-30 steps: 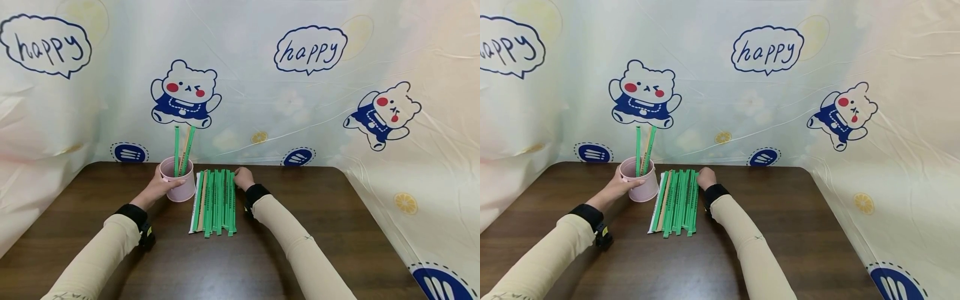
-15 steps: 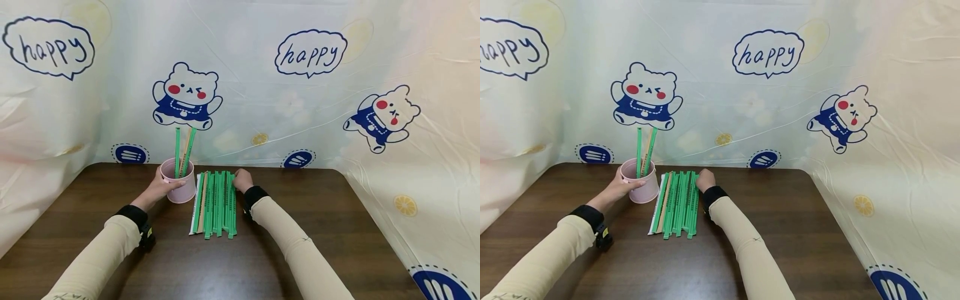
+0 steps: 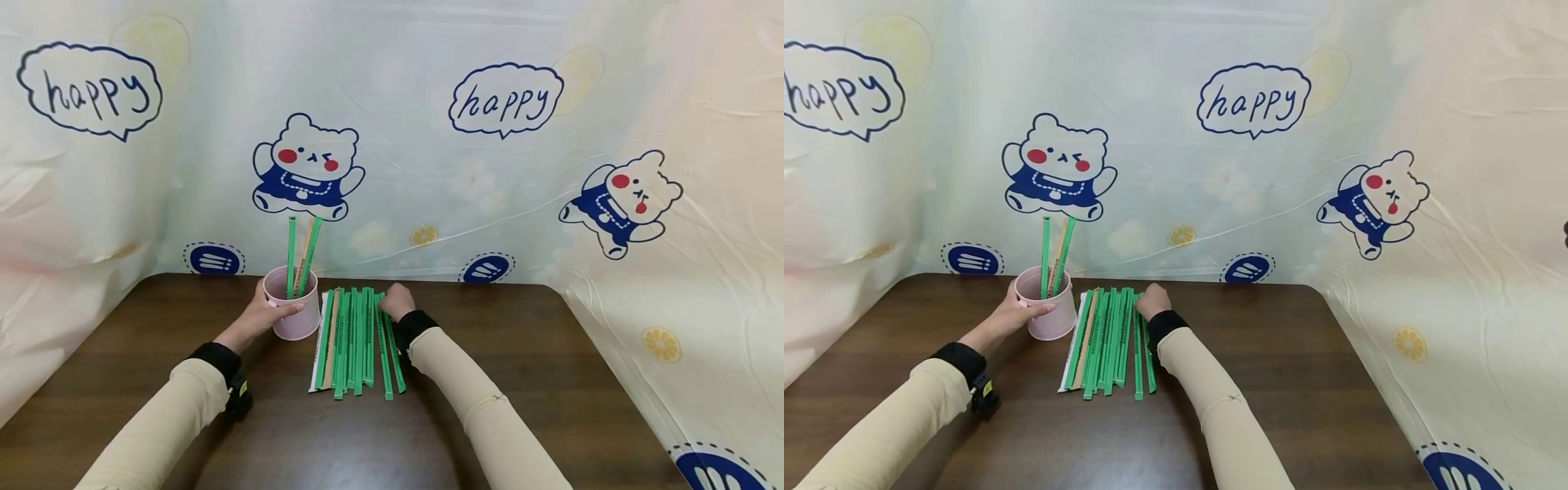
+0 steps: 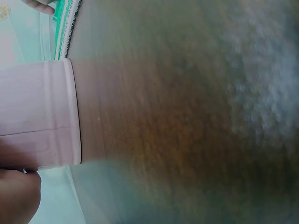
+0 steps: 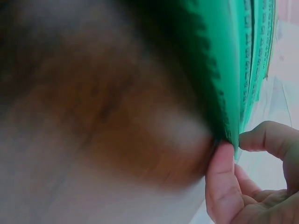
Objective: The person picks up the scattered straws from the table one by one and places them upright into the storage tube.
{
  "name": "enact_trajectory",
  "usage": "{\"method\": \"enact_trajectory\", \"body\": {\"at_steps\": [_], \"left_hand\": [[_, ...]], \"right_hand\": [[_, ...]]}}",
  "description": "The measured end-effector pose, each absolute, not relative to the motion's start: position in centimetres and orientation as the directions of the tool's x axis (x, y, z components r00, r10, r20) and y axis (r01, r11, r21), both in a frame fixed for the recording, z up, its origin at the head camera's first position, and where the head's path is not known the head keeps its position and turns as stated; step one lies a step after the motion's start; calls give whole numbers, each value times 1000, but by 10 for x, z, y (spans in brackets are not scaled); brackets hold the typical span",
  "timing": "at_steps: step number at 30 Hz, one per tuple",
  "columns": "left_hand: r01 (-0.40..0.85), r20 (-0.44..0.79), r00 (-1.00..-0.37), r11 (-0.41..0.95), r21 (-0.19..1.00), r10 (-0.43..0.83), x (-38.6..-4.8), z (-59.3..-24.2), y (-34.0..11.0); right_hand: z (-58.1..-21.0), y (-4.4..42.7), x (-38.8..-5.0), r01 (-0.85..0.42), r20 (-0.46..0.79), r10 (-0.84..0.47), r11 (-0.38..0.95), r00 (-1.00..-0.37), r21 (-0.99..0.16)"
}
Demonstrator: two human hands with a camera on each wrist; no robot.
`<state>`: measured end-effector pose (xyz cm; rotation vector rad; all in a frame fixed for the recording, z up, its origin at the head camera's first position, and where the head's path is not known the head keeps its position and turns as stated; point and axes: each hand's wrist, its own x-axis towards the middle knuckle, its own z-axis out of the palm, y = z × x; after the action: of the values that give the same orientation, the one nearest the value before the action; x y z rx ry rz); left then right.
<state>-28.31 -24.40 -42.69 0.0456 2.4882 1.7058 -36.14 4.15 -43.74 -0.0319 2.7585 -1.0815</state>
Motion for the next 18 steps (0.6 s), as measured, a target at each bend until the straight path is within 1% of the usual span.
{"method": "enact_trajectory", "body": {"at_steps": [8,13,16,18], "left_hand": [[-39,-81,-992,375,926,95,-281,-427,-247],[-57,-100,-991,381,923,94,-282,-429,-247],[-58,-101,-990,383,922,93,-285,-429,-247],[-52,-96,-991,382,923,96,-286,-429,-247]], "right_hand": [[-434,50,-360,51,-157,-105,654,-982,-755],[-427,57,-362,76,-169,-98,604,-981,-793],[-416,60,-358,51,-135,-102,581,-986,-812],[-407,61,-357,14,-104,-116,594,-988,-804]]}}
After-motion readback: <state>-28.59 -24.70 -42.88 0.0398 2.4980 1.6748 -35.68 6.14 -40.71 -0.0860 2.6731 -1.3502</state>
